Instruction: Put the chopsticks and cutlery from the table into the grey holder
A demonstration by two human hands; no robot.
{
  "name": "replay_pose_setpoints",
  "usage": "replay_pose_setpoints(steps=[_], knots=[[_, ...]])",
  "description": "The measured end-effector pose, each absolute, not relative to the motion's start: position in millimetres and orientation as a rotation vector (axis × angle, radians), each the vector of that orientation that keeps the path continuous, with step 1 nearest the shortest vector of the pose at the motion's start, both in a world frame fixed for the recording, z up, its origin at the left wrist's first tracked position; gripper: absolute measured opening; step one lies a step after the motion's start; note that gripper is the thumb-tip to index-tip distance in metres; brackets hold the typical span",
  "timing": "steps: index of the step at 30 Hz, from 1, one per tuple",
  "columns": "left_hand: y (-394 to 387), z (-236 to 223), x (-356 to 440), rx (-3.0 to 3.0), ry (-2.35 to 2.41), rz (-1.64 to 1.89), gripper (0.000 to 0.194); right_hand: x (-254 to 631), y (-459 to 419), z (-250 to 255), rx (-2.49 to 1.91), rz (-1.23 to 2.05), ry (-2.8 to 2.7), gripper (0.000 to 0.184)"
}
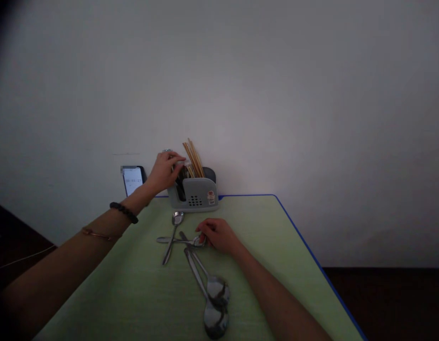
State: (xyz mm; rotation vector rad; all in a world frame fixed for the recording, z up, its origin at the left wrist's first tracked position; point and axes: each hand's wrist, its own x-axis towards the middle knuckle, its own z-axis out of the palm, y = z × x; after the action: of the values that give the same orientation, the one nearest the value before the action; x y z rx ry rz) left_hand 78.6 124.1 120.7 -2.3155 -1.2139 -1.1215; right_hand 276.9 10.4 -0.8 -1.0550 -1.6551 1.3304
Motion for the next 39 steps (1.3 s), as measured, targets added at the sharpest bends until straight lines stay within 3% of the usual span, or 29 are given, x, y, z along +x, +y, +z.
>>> replay_pose_setpoints(steps=[3,6,12,21,29,33,39], knots=[[97.3,119.9,70.9,-2.222,-1.271,-1.294,0.025,276.5,9.9,0.4,-1.064,1.324,-1.659,0.027],[64.7,116.0,58.7,-2.386,-1.371,-1.244,0.021,276.2,9.7,1.6,-1.077,1.316,-1.672,0.026],[29.2,92.0,33.0,-3.116,-1.601,-0.257,0.032,276.2,8.2,2.9,-1.103,1.325,-1.702,0.026],[15.9,75.8,64.1,-2.938,-1.635,0.299,0.026,276.7,2.0,7.0,-1.105,0.79,-1.92,0.017],[11.3,73.1,74.4,-2.917,-1.665,0.439,0.034,276.0,-7.4,11.3,-0.996,0.605,-2.393,0.061],[16.3,73.7,67.6,-2.91,-1.732,0.484,0.024,277.3,-7.0,10.6,-1.019,0.628,-2.432,0.086],[11.8,76.0,71.8,-2.825,-1.751,0.553,0.031,281.2,3.7,0.1,-0.986,0.76,-2.209,0.056]])
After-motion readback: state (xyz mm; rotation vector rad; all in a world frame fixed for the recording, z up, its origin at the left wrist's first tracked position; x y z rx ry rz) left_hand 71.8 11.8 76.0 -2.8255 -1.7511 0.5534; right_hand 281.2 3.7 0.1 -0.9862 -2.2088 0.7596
